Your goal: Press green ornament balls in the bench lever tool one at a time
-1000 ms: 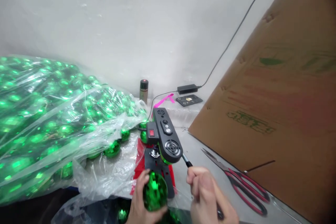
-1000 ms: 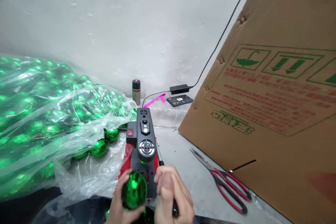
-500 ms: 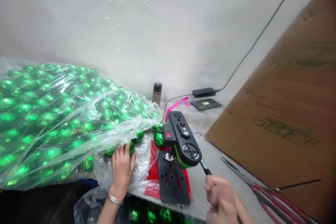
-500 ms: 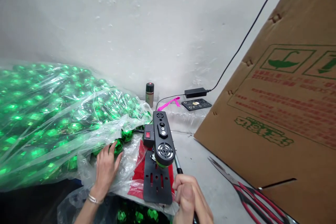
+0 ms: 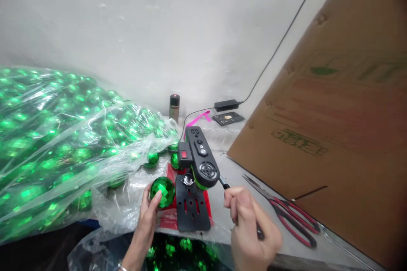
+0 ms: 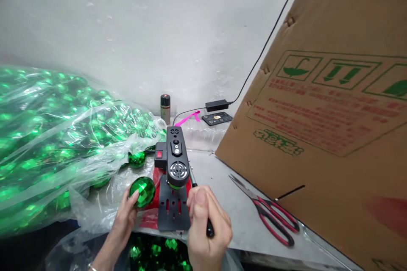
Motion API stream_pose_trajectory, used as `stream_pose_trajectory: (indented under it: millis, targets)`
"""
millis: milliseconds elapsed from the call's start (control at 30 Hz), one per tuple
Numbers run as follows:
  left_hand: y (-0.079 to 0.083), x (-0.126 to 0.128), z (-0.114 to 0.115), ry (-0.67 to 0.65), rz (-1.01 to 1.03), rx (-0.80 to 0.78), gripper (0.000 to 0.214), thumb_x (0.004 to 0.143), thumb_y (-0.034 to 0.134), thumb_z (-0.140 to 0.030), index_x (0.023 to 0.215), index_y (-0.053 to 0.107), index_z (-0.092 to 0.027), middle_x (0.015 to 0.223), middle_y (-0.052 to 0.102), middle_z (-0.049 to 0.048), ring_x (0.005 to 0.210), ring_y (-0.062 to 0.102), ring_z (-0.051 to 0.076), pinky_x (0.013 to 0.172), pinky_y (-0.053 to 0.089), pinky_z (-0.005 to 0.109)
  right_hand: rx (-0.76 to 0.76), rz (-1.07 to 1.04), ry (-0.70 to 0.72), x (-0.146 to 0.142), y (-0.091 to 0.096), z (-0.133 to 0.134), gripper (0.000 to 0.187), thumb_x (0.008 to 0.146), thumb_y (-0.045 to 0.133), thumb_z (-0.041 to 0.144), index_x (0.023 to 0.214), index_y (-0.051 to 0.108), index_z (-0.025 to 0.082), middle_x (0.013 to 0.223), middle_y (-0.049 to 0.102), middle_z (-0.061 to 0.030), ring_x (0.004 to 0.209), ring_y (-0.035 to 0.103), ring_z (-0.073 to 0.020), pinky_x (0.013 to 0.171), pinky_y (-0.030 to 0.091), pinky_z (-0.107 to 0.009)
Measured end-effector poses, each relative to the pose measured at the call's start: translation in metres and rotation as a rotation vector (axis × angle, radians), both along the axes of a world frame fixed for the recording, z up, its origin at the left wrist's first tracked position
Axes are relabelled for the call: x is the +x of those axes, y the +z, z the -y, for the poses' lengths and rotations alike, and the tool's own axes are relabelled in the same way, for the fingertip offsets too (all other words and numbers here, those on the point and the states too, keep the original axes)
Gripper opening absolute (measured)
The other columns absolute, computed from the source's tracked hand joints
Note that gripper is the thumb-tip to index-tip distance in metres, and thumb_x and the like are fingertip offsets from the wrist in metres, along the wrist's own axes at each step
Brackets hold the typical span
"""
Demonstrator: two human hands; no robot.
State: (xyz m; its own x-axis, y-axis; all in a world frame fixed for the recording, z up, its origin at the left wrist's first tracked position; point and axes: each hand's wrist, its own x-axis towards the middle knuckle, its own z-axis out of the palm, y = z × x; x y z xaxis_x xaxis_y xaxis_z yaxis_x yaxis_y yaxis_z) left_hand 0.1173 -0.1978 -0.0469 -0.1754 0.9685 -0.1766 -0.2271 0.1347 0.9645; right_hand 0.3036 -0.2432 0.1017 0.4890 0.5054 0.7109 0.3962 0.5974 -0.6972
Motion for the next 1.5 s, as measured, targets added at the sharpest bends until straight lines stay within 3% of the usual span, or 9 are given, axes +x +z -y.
stream_pose_trajectory:
  millis: [67,167,367,567,733,967,1267,1500]
  targets:
    - [-0.008,0.02,0.011,-0.016,0.168,-0.1,0.079,0.081,0.083,-0.07,0.139,0.061,-0.022,0.134,0.079,0.0148,0.121,0.078,0.034,0.102,0.063,0.044,-0.01,0.012,0.001,0.0,0.004,0.0,0.054,0.113,0.055,0.026,0.06,0.045,0.02,0.056,0.045,0.0035,0.053,0.05,-0.0096,0.051,0.036,-0.023]
    - [-0.02,0.043,0.016,-0.009,0.179,-0.108,0.085,0.077,0.087,-0.068,0.141,0.055,-0.022,0.132,0.079,0.0158,0.123,0.077,0.034,0.107,0.06,0.047,-0.013,0.029,0.019,0.0,0.001,0.001,0.049,0.113,0.053,0.022,0.064,0.047,0.02,0.059,0.047,0.0033,0.055,0.051,-0.0098,0.051,0.036,-0.023]
    - [-0.04,0.066,0.011,-0.002,-0.138,0.107,0.085,0.084,0.08,-0.069,0.147,0.048,-0.021,0.149,0.068,0.0211,0.142,0.066,0.036,0.12,0.053,0.051,0.0,0.048,0.031,0.003,-0.011,0.003,0.044,0.111,0.051,0.014,0.068,0.051,0.021,0.063,0.051,0.0025,0.057,0.053,-0.0108,0.054,0.04,-0.025]
    - [-0.054,0.067,0.015,-0.098,-0.471,0.212,0.076,0.087,0.077,-0.059,0.149,0.057,-0.02,0.161,0.06,0.0208,0.156,0.053,0.042,0.13,0.043,0.061,0.013,0.082,0.044,0.005,-0.015,0.005,0.04,0.11,0.049,0.009,0.072,0.051,0.02,0.066,0.053,0.0028,0.057,0.054,-0.0093,0.053,0.04,-0.023]
    - [-0.057,0.068,0.016,-0.163,-0.553,0.328,0.074,0.083,0.082,-0.045,0.147,0.058,-0.019,0.155,0.063,0.0224,0.15,0.058,0.043,0.126,0.047,0.065,0.002,0.099,0.028,0.005,-0.014,0.007,0.037,0.11,0.048,0.008,0.076,0.058,0.019,0.067,0.052,0.0014,0.059,0.053,-0.0109,0.053,0.04,-0.025]
    - [-0.056,0.075,0.006,-0.224,-0.558,0.245,0.08,0.065,0.087,-0.038,0.139,0.062,-0.019,0.139,0.071,0.0176,0.137,0.066,0.044,0.121,0.051,0.067,0.018,0.098,0.009,0.001,-0.014,0.007,0.038,0.109,0.048,0.006,0.074,0.056,0.02,0.065,0.048,0.0022,0.058,0.052,-0.0106,0.053,0.039,-0.025]
    - [-0.051,0.075,0.003,-0.249,-0.551,0.218,0.082,0.061,0.086,-0.036,0.138,0.063,-0.017,0.138,0.07,0.0192,0.138,0.064,0.045,0.122,0.048,0.07,0.106,0.023,-0.058,-0.008,-0.027,0.005,0.042,0.108,0.05,0.007,0.068,0.047,0.02,0.061,0.043,0.0041,0.053,0.048,-0.0089,0.051,0.036,-0.024]
    - [-0.054,0.074,0.004,-0.265,-0.567,0.222,0.081,0.063,0.086,-0.036,0.139,0.063,-0.017,0.139,0.07,0.0187,0.139,0.064,0.044,0.123,0.048,0.067,0.069,0.025,-0.156,-0.01,-0.035,0.005,0.045,0.108,0.048,0.009,0.065,0.041,0.021,0.055,0.041,0.0035,0.046,0.048,-0.0109,0.046,0.035,-0.026]
